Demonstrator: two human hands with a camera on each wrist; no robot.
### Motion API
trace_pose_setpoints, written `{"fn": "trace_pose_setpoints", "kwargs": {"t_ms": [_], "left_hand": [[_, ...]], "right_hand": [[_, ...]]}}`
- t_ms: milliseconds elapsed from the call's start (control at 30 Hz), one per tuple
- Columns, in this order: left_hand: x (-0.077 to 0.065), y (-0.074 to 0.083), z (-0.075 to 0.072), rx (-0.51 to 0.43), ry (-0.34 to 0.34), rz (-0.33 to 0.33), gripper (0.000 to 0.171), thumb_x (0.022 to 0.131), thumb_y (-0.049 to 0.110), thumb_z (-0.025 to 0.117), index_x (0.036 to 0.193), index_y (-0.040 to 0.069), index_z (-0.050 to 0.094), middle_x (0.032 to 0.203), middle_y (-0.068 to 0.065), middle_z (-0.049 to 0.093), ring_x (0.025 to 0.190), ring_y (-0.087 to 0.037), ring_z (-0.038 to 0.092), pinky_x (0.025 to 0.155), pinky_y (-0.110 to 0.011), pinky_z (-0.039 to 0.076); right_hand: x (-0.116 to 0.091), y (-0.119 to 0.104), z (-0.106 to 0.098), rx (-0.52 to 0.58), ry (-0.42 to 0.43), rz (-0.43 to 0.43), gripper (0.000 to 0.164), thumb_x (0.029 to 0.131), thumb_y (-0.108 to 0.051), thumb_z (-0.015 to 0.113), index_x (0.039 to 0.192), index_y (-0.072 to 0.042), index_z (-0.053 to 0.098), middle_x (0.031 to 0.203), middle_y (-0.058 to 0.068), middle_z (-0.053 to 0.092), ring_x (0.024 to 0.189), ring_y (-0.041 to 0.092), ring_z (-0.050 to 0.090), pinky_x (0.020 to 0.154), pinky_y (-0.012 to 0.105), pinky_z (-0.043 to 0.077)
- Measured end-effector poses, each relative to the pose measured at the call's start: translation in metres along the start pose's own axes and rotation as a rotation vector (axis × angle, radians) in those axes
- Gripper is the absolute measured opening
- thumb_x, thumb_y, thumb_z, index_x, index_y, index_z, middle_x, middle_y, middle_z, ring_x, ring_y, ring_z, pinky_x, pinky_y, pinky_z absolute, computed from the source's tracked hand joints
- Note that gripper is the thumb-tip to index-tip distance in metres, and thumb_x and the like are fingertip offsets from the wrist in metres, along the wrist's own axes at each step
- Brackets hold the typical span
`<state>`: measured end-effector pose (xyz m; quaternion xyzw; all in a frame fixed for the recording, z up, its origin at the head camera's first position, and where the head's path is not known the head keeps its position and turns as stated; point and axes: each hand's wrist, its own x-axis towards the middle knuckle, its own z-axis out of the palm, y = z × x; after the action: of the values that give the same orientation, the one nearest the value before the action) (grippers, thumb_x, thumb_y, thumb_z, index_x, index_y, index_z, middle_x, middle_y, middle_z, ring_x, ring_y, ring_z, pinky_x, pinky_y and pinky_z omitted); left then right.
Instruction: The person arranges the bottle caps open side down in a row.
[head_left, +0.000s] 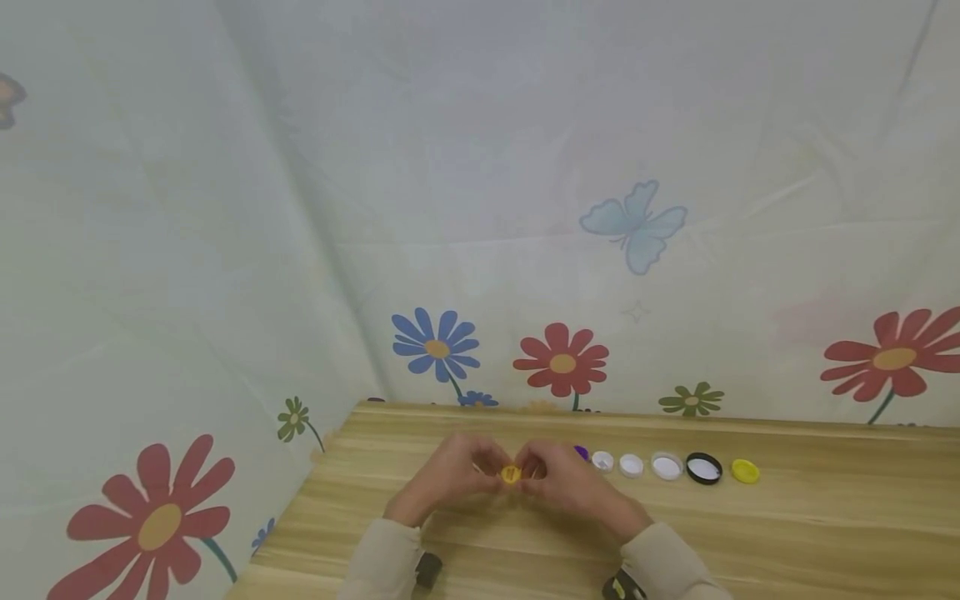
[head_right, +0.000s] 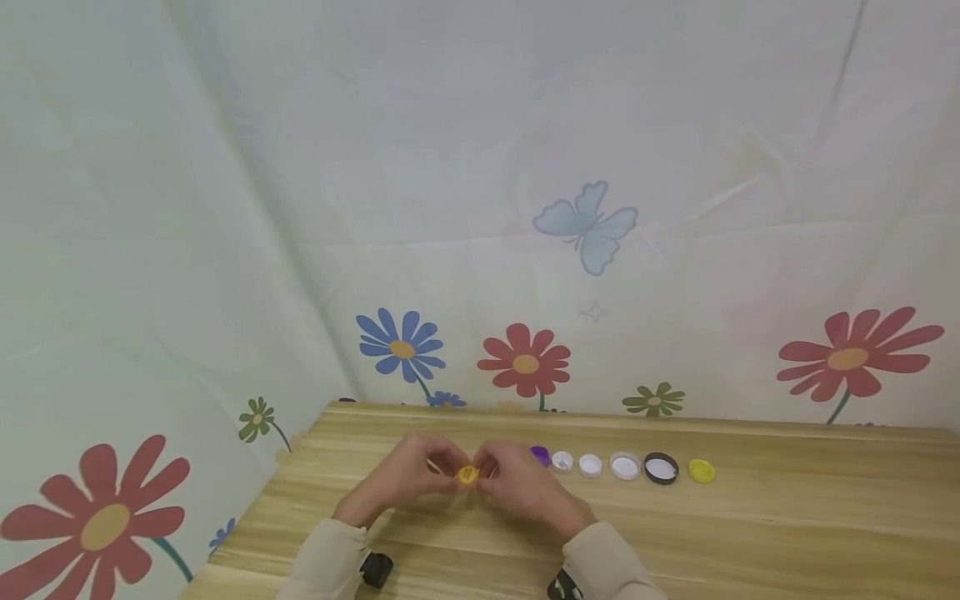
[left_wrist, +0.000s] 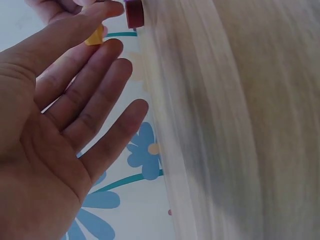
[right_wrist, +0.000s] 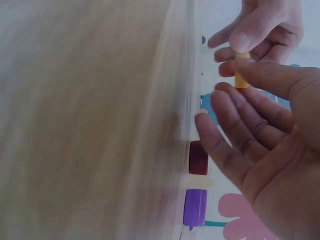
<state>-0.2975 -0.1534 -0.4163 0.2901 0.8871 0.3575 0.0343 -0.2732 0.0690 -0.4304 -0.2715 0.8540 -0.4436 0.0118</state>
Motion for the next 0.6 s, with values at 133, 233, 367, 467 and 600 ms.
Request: {"fn": "trace_pose_setpoints", "kwargs": {"t_ms": [133, 233, 367, 467, 600], "left_hand": [[-0.001, -0.001, 0.002, 0.026, -0.032, -0.072, 0.021, 0.082, 0.011, 0.093, 0.099, 0.018, 0.082, 0.091, 0.012, 0.075, 0.085, -0.010, 0.067, 0.083, -0.034, 0.057], [-0.002, -0.001, 0.003, 0.031, -0.040, -0.089, 0.022, 0.080, 0.012, 0.094, 0.098, 0.018, 0.082, 0.090, 0.012, 0.075, 0.084, -0.010, 0.066, 0.083, -0.035, 0.056], [-0.003, -0.002, 0.003, 0.031, -0.049, -0.074, 0.022, 0.079, 0.010, 0.095, 0.096, 0.015, 0.081, 0.086, 0.011, 0.074, 0.080, -0.010, 0.066, 0.079, -0.032, 0.056], [-0.004, -0.001, 0.003, 0.040, -0.057, -0.061, 0.022, 0.078, 0.010, 0.095, 0.094, 0.014, 0.081, 0.083, 0.010, 0.073, 0.077, -0.008, 0.064, 0.075, -0.029, 0.055], [-0.005, 0.000, 0.003, 0.053, -0.062, -0.046, 0.021, 0.077, 0.008, 0.095, 0.093, 0.013, 0.081, 0.081, 0.009, 0.072, 0.075, -0.007, 0.063, 0.073, -0.028, 0.055]], "right_hand": [[-0.001, 0.002, 0.003, -0.015, -0.031, -0.002, 0.014, 0.092, -0.006, 0.080, 0.103, -0.008, 0.070, 0.091, -0.004, 0.067, 0.086, 0.015, 0.062, 0.076, 0.030, 0.054], [0.000, 0.004, 0.005, -0.035, -0.036, -0.015, 0.015, 0.092, -0.006, 0.081, 0.101, -0.007, 0.070, 0.090, -0.004, 0.067, 0.084, 0.014, 0.062, 0.075, 0.029, 0.054], [0.000, 0.004, 0.007, -0.050, -0.042, -0.016, 0.015, 0.089, -0.007, 0.083, 0.098, -0.008, 0.071, 0.088, -0.005, 0.066, 0.082, 0.013, 0.062, 0.074, 0.029, 0.054], [0.000, 0.003, 0.009, -0.053, -0.046, -0.012, 0.016, 0.088, -0.007, 0.084, 0.097, -0.008, 0.071, 0.087, -0.004, 0.066, 0.082, 0.014, 0.062, 0.073, 0.031, 0.054], [0.000, 0.003, 0.011, -0.068, -0.044, -0.019, 0.016, 0.088, -0.005, 0.083, 0.097, -0.007, 0.070, 0.087, -0.004, 0.067, 0.081, 0.014, 0.062, 0.073, 0.031, 0.054]]}}
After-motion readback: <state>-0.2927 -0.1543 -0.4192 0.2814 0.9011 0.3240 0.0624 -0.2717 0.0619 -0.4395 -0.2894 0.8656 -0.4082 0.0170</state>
